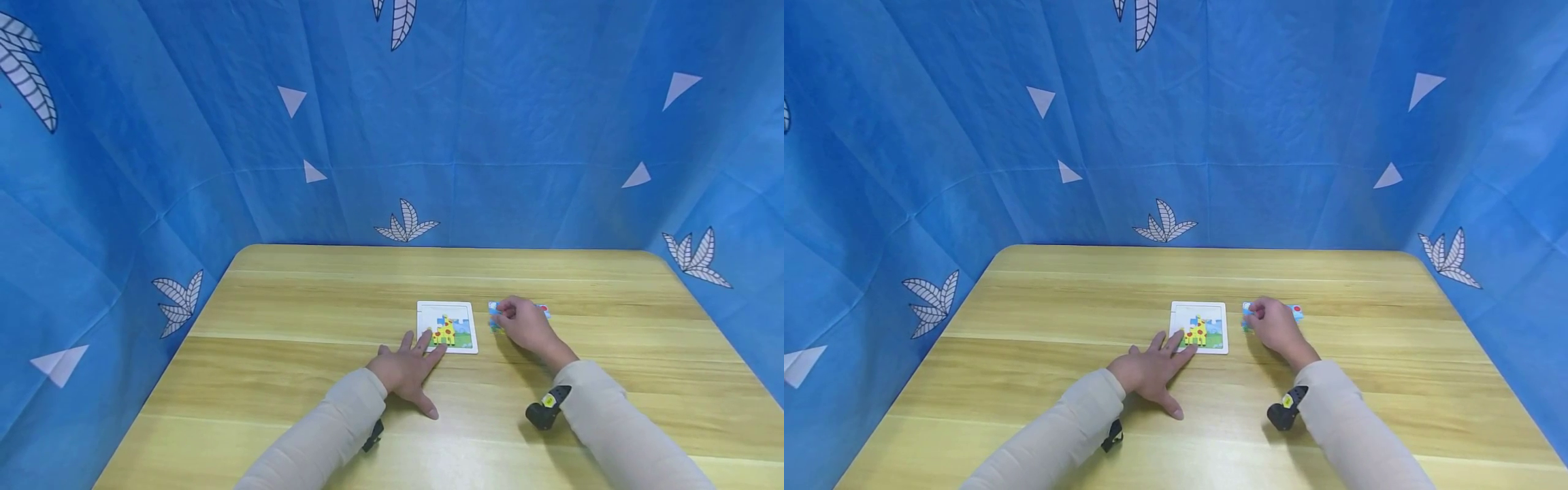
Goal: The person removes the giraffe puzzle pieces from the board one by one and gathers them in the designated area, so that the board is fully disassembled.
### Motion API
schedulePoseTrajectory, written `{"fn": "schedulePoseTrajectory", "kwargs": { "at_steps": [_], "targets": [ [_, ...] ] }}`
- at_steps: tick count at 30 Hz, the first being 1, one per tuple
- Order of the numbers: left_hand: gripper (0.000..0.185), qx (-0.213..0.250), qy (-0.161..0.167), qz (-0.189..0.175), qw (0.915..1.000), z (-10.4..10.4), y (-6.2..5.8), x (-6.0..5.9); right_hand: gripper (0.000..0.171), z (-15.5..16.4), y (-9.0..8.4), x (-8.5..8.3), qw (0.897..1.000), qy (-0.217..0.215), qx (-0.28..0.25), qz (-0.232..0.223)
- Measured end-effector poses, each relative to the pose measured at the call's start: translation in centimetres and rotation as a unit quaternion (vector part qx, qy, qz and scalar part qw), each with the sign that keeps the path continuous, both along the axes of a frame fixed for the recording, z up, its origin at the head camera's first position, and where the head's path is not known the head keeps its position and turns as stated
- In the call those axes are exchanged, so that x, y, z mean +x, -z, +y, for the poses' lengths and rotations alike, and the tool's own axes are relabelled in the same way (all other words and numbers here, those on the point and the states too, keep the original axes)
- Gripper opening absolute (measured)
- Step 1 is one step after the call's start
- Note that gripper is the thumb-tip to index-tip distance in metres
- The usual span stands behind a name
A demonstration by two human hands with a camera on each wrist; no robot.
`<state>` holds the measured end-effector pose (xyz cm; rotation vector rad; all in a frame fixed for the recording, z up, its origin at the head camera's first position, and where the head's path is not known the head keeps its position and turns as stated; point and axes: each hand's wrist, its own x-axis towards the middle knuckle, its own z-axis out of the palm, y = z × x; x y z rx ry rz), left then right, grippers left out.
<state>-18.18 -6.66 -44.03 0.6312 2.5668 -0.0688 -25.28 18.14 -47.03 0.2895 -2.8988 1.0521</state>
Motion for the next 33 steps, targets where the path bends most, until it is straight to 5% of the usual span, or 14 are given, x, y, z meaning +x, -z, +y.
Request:
{"fn": "schedulePoseTrajectory", "kwargs": {
  "at_steps": [33],
  "targets": [
    [0.113,-0.012,0.005,0.001,0.9999,0.0,-0.2,0.0,0.024,-7.1,-0.6,-0.7,0.995,-0.082,0.005,-0.060]
  ]
}}
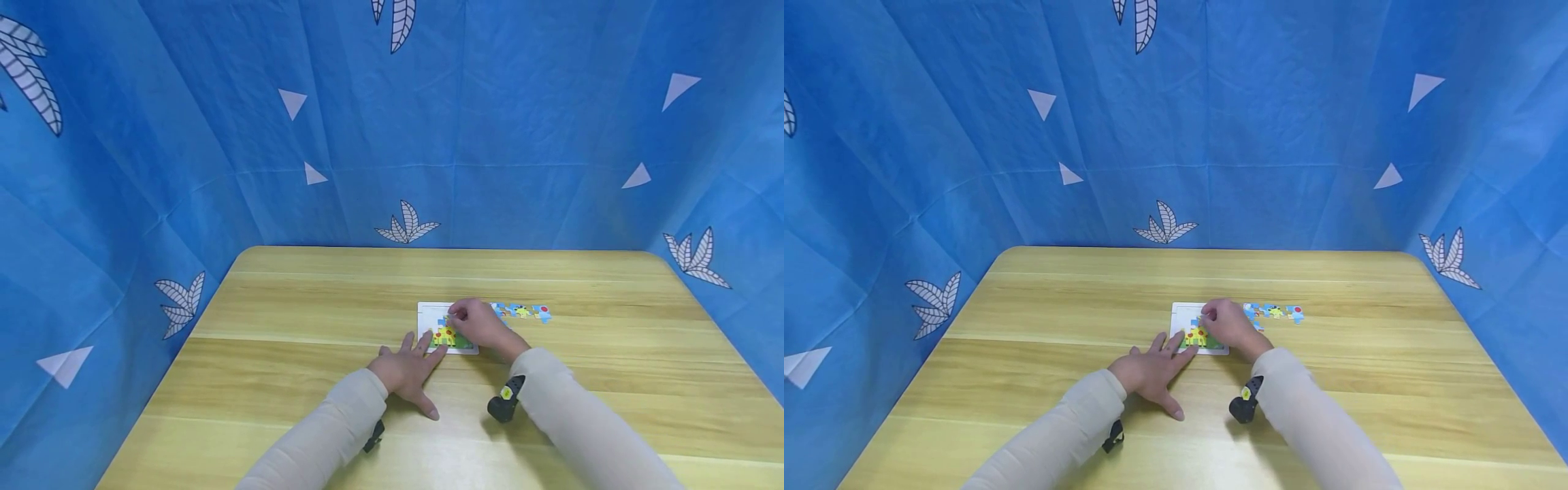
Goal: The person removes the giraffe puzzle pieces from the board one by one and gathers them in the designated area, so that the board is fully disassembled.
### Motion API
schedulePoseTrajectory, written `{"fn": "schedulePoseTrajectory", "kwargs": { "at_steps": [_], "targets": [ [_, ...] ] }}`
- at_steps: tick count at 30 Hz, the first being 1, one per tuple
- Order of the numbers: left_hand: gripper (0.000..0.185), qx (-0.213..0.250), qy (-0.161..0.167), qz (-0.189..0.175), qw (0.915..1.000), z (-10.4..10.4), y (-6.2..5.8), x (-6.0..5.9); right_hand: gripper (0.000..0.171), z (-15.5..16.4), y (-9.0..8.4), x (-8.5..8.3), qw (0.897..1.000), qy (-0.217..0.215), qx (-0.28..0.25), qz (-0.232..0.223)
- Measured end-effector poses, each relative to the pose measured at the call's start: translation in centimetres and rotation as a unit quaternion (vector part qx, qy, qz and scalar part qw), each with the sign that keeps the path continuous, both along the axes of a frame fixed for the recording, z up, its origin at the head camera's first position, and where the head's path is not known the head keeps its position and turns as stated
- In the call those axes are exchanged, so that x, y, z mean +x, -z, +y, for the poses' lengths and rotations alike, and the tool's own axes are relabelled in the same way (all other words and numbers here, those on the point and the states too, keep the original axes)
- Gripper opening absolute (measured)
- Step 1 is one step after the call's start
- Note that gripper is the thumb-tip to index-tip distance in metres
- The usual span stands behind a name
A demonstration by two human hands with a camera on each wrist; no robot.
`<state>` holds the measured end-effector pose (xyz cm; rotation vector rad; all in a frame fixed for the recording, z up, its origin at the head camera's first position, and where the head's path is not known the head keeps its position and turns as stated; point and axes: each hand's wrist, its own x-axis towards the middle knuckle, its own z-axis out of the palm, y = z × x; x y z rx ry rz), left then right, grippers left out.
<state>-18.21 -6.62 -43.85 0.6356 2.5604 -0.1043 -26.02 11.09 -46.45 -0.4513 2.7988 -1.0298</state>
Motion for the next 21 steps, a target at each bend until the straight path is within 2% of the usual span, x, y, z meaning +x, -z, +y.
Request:
{"fn": "schedulePoseTrajectory", "kwargs": {
  "at_steps": [9,21],
  "targets": [
    [0.113,-0.003,0.005,0.001,1.0000,-0.05,0.00,0.02,0.024,-0.57,-0.28,-0.10,0.999,-0.005,0.016,-0.027],
    [0.113,-0.004,0.006,0.005,1.0000,-0.01,-0.03,0.07,0.025,-0.79,-0.29,-0.01,0.999,0.000,0.016,-0.027]
  ]
}}
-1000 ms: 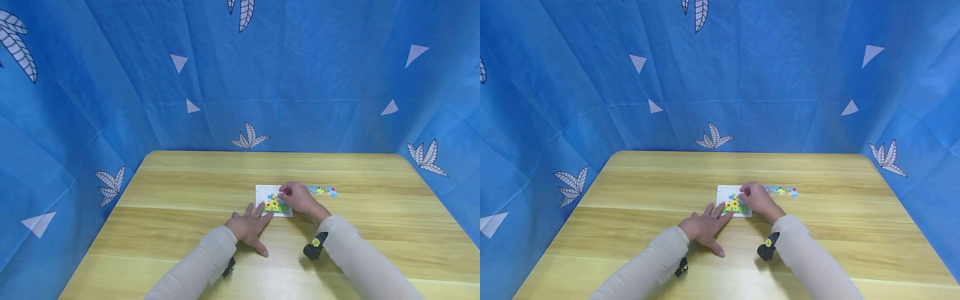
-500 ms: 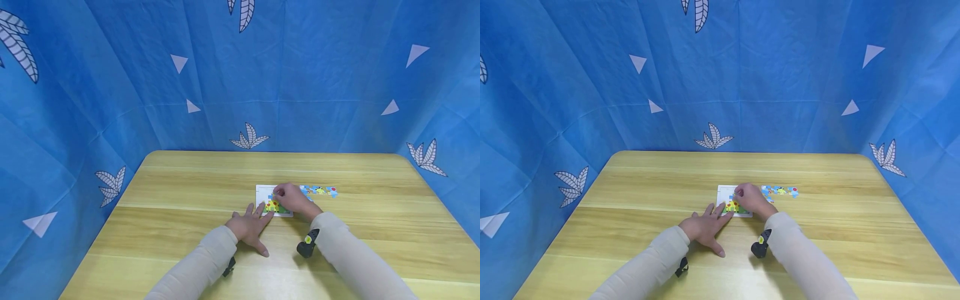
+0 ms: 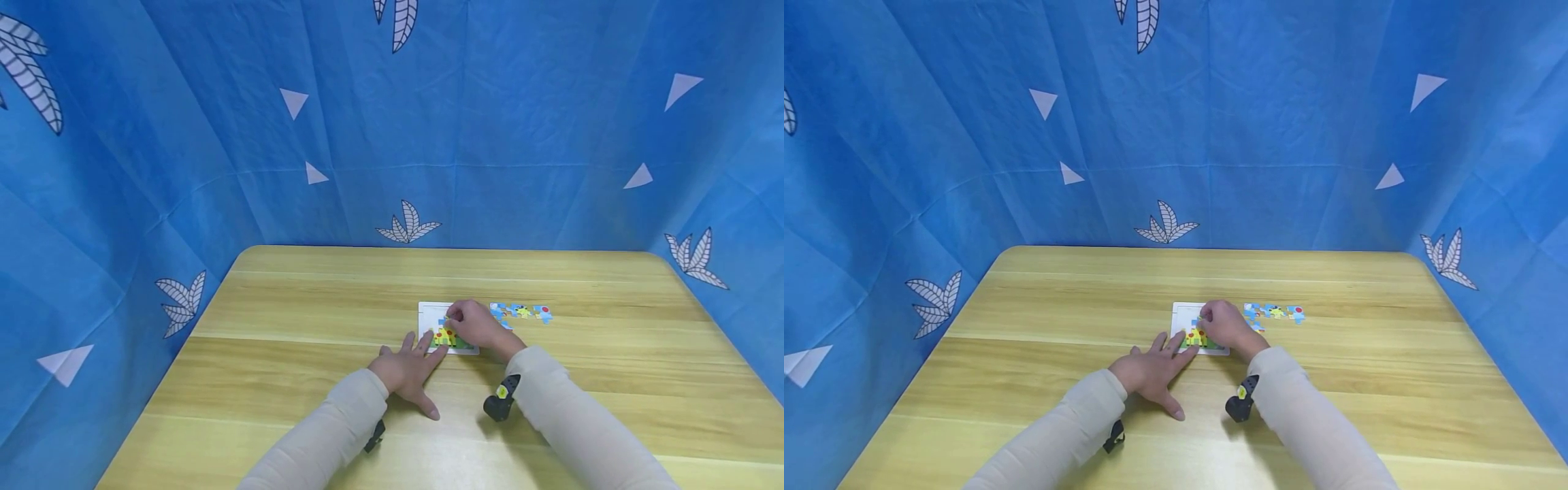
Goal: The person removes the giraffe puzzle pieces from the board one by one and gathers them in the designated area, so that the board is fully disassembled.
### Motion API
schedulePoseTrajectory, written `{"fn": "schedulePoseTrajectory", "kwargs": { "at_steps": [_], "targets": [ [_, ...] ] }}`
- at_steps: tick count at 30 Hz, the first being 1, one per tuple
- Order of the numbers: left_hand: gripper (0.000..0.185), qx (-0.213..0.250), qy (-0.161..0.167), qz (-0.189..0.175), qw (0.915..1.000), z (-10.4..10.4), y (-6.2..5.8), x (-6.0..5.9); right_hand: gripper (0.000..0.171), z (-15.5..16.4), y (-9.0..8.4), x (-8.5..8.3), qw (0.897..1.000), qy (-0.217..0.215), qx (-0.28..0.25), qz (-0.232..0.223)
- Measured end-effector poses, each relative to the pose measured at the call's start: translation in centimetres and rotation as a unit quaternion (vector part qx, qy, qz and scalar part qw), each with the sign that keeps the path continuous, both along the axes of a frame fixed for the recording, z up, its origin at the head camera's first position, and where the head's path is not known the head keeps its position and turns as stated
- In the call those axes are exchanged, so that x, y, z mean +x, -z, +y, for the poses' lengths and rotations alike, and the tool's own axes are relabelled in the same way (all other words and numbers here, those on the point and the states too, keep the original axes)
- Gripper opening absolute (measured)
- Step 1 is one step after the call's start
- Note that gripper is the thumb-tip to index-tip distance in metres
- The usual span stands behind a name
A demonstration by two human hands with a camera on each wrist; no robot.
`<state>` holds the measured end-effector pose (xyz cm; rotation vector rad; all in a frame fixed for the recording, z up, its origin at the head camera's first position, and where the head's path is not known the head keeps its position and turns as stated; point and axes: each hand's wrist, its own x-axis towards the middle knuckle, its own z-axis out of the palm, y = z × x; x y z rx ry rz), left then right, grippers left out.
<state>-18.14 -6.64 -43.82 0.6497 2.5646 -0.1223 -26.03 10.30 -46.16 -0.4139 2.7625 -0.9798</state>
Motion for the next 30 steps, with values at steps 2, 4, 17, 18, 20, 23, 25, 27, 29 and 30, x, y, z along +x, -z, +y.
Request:
{"fn": "schedulePoseTrajectory", "kwargs": {
  "at_steps": [2,4,17,18,20,23,25,27,29,30],
  "targets": [
    [0.113,-0.002,0.000,0.000,1.0000,0.01,-0.01,0.01,0.024,-0.02,0.00,0.01,1.000,0.000,-0.002,0.002],
    [0.113,-0.004,0.000,0.001,1.0000,0.01,-0.03,0.01,0.023,-0.04,0.02,0.00,1.000,0.001,-0.004,0.003],
    [0.113,0.006,-0.004,-0.005,1.0000,-0.05,-0.09,-0.02,0.024,-0.14,0.24,0.08,1.000,0.019,-0.012,0.006],
    [0.113,0.007,-0.005,-0.006,0.9999,-0.06,-0.12,-0.01,0.024,-0.13,0.24,0.09,1.000,0.018,-0.013,0.005],
    [0.113,0.009,-0.006,-0.006,0.9999,-0.05,-0.17,0.02,0.023,-0.11,0.30,0.07,1.000,0.021,-0.015,0.007],
    [0.113,0.008,-0.005,-0.005,0.9999,-0.05,-0.20,0.03,0.022,-0.11,0.38,0.11,0.999,0.024,-0.021,0.009],
    [0.113,0.007,-0.004,-0.004,1.0000,-0.03,-0.20,0.03,0.022,-0.11,0.48,0.14,0.999,0.028,-0.025,0.009],
    [0.113,0.006,-0.004,-0.004,1.0000,0.01,-0.17,0.02,0.022,-0.13,0.59,0.17,0.999,0.031,-0.031,0.009],
    [0.113,0.005,-0.004,-0.003,1.0000,0.04,-0.15,0.01,0.022,-0.15,0.69,0.18,0.999,0.034,-0.037,0.007],
    [0.113,0.004,-0.003,-0.003,1.0000,0.05,-0.14,-0.01,0.023,-0.14,0.73,0.17,0.999,0.033,-0.042,0.005]
  ]
}}
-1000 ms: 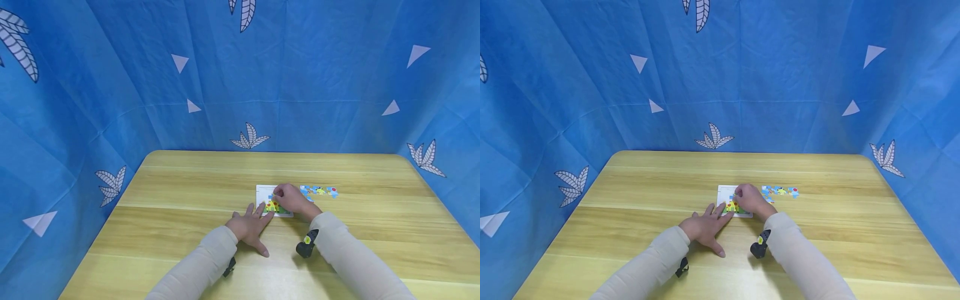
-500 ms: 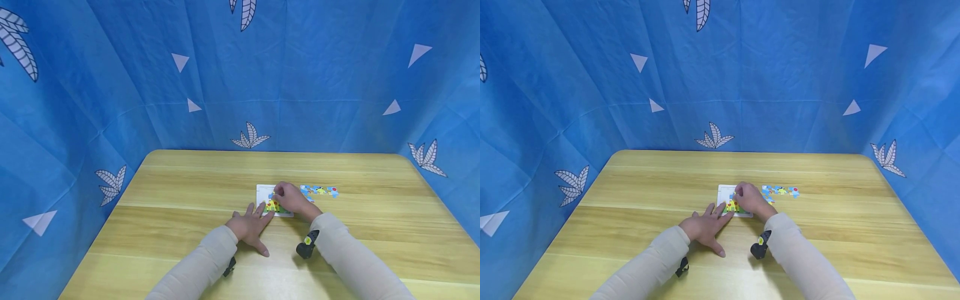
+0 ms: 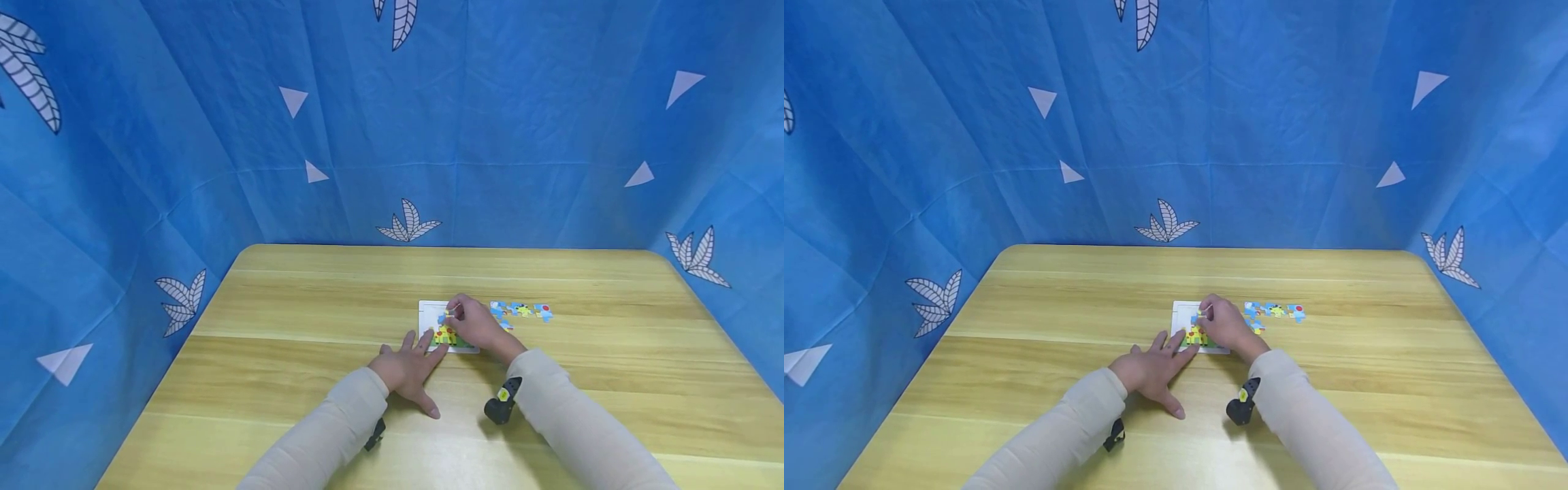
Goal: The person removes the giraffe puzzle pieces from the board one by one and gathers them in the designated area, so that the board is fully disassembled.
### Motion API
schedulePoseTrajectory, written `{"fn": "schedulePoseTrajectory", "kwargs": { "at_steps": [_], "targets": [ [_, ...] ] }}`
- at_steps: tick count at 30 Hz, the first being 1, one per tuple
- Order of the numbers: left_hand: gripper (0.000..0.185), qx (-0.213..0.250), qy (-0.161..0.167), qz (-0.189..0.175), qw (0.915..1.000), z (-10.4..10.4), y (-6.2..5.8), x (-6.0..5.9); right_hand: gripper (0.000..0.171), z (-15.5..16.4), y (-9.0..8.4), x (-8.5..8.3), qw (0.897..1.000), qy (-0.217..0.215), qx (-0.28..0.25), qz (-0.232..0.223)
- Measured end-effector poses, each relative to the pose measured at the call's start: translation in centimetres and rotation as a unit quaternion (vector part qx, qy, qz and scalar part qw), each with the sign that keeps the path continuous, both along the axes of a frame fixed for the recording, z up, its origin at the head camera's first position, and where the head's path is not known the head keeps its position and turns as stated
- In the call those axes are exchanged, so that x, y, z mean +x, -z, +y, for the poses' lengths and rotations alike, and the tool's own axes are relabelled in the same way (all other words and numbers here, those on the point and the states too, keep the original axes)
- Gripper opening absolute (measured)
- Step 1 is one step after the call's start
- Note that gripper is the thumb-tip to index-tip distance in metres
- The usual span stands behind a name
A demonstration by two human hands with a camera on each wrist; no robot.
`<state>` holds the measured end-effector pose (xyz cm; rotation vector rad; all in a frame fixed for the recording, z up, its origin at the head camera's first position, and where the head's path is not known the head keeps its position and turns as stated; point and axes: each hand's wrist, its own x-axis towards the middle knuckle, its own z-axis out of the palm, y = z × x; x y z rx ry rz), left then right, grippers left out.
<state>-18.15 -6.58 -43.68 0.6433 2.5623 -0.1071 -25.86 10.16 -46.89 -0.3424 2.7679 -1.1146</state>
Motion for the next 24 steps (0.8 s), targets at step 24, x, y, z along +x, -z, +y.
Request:
{"fn": "schedulePoseTrajectory", "kwargs": {
  "at_steps": [24],
  "targets": [
    [0.114,0.002,-0.003,0.001,1.0000,-0.1,0.3,-0.1,0.022,1.3,0.1,0.1,0.999,0.010,-0.051,0.013]
  ]
}}
